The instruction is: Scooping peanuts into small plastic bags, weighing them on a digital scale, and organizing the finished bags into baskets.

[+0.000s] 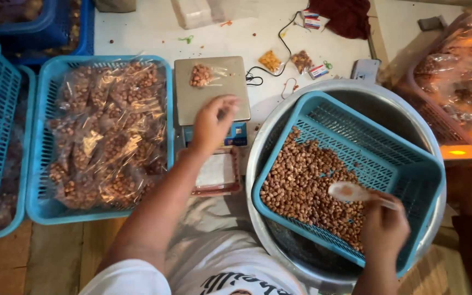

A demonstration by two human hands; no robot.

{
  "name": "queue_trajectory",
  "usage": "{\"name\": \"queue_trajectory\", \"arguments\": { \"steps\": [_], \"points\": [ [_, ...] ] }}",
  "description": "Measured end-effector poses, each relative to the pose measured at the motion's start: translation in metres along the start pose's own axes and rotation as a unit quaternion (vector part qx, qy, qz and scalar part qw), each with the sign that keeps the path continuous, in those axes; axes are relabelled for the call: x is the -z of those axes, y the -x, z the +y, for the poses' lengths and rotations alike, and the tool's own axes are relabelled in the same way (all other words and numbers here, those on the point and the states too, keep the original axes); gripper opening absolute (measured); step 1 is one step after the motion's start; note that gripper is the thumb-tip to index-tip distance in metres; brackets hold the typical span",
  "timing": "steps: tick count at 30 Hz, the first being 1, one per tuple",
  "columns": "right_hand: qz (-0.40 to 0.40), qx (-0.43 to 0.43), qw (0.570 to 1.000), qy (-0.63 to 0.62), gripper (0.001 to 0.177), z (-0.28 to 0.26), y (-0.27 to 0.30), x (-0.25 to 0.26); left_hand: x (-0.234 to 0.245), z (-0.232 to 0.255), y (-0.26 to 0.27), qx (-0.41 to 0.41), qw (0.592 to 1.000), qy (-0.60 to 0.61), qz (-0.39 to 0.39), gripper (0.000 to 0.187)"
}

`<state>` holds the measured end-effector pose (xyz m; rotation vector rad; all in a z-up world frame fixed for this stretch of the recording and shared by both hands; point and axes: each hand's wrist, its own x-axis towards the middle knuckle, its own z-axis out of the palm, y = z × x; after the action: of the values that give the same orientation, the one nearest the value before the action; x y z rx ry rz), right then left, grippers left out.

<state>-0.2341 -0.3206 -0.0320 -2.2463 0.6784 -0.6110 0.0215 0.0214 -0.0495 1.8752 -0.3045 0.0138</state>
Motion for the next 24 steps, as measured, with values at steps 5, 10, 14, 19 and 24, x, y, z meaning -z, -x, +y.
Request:
{"name": "queue_trajectory", "arguments": {
  "steps": [5,10,14,19,24],
  "points": [
    [-0.06,-0.163,0.982,0.075,0.021,0.026,0.015,-0.033,0.022,-0.022,-0.051,0.038,0.904,-0.423,-0.059,0.034],
    [-0.005,-0.154,0.958,-0.242,0.012,0.007,0.021,-0.03,0.021,-0.02,-0.083,-0.042,0.945,-0.319,0.05,0.067],
    [-0.026,-0.112,0.958,-0.261,0.018,-0.039,0.012,-0.001,0.0,0.038,-0.057,-0.134,0.972,0.094,0.171,0.023],
    [0.01,-0.099,0.964,-0.245,0.019,-0.057,0.006,0.008,-0.016,0.08,-0.002,0.083,0.848,0.516,-0.087,0.023],
    [0.009,-0.109,0.967,-0.228,0.019,-0.072,-0.002,0.014,-0.045,0.103,0.037,-0.003,0.804,0.553,-0.217,0.024]
  ]
}}
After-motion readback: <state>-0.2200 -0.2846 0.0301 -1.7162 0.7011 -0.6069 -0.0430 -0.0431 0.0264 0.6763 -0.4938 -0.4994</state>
